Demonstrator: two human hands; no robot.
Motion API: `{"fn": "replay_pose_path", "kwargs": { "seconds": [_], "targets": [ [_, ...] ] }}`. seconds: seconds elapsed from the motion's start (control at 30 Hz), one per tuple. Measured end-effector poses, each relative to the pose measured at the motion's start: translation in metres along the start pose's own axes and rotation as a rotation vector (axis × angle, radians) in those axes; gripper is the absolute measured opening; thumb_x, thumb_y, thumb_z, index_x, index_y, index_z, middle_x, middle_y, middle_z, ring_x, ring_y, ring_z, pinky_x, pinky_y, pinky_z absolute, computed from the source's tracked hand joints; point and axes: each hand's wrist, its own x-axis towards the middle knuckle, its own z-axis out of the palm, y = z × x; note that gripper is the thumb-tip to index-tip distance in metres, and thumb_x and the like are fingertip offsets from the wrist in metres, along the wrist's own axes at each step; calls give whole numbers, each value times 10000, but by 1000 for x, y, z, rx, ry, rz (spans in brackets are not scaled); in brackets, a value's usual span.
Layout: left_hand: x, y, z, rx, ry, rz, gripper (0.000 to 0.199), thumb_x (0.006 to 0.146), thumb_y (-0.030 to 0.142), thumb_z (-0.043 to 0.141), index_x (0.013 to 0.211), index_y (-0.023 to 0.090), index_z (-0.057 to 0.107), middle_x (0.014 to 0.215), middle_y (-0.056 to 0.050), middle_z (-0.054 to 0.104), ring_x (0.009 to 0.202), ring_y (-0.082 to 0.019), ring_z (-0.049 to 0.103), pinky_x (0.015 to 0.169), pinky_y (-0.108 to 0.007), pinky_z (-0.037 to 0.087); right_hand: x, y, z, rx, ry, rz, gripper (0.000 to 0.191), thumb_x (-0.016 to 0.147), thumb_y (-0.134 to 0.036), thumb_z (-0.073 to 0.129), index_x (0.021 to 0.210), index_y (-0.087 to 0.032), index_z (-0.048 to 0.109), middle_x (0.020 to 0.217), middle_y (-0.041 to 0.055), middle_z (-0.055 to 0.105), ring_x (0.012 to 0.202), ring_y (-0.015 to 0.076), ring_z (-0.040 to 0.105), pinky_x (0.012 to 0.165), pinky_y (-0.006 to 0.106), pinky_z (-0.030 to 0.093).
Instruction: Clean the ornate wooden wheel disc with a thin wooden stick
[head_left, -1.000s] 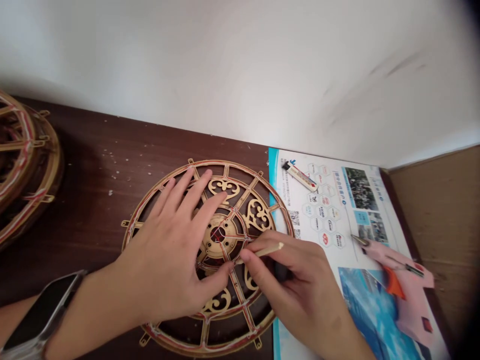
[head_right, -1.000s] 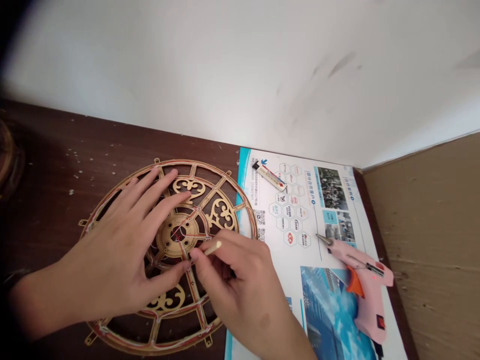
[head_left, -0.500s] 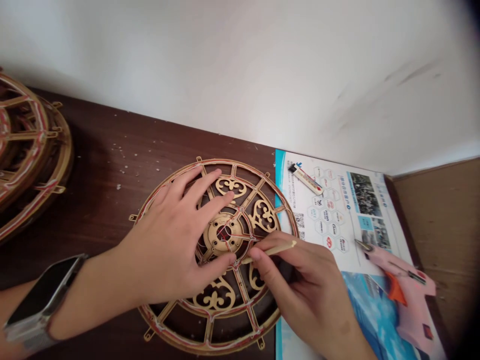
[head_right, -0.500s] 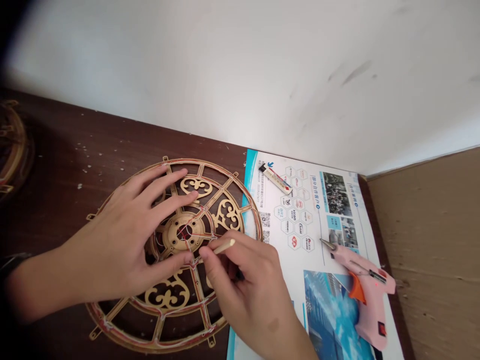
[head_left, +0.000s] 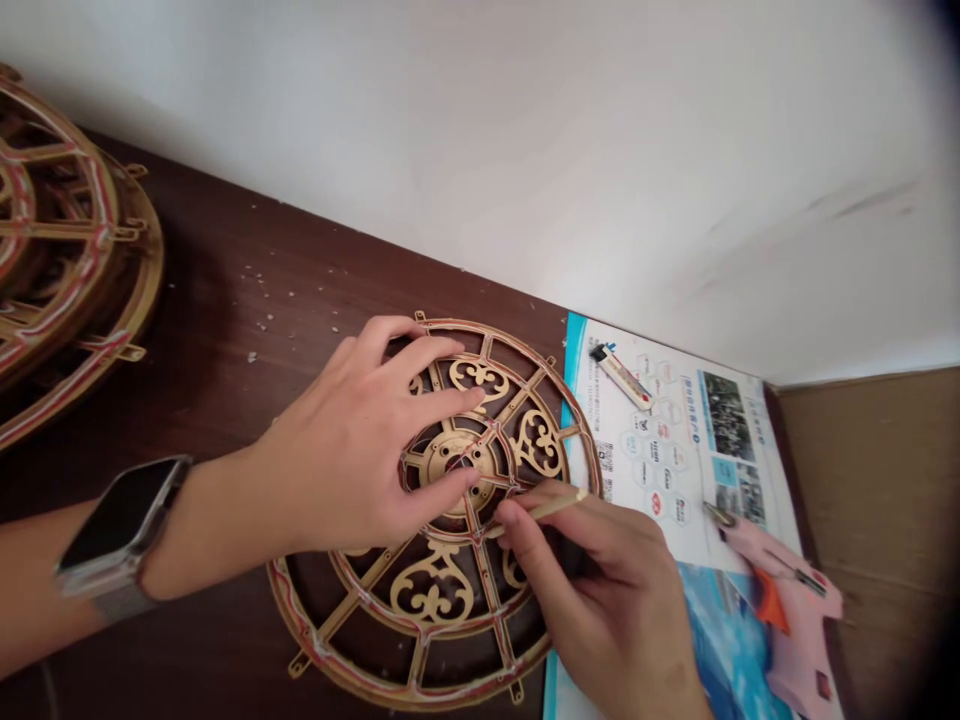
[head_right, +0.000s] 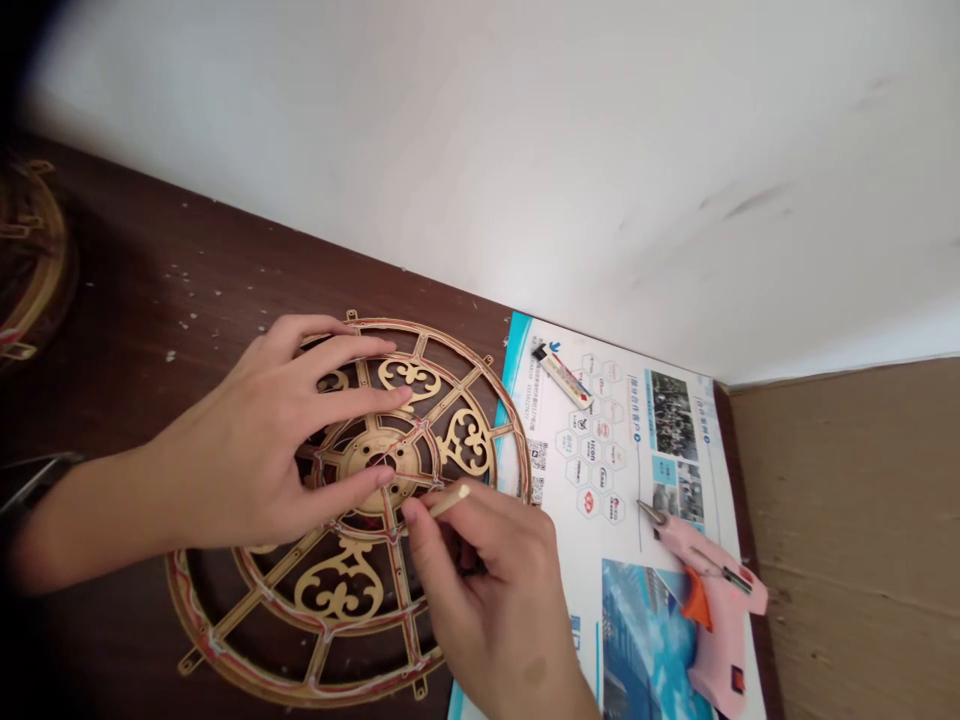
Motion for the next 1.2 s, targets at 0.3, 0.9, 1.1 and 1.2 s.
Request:
{"fn": "replay_pose_path", "kwargs": {
  "seconds": [0.3, 0.9, 1.1, 1.2],
  "targets": [
    [-3, 0, 3, 14, 3, 46, 529, 950, 463, 764, 1430, 241, 767, 1632, -132, 573, 1497, -465, 472, 1198, -744, 509, 0, -2, 0, -51, -40, 15, 304, 1087, -237, 668, 793, -191, 731, 749, 5, 726, 639, 114, 671, 584, 241, 500],
    [-4, 4, 2, 114, -11, 44, 513, 955, 490, 698, 1408, 256, 755, 1637, -140, 595, 1536, -504, 486, 1193, -807, 428, -4, -8, 6, -53, -42, -141, 170, 1023, -75, 677, 951, -215, 740, 872, 28, 782, 761, 143, 744, 687, 243, 606],
    [-13, 11, 3, 74, -37, 54, 802, 831, 547, 761, 1525, 153, 679, 1736, -192, 488, 1632, -508, 385, 1346, -743, 332, -3, -2, 1, -21, -68, -178, 130, 1046, -131, 713, 968, -214, 775, 854, 22, 792, 735, 142, 748, 681, 245, 621],
    [-17, 16, 3, 69, -48, 49, 907, 805, 541, 764, 1595, 122, 611, 1801, -198, 386, 1678, -519, 312, 1391, -722, 267, -1, 2, -1, 31, -69, -179, 108, 1054, -158, 732, 989, -211, 799, 859, 22, 794, 711, 133, 732, 633, 237, 589]
  ]
}}
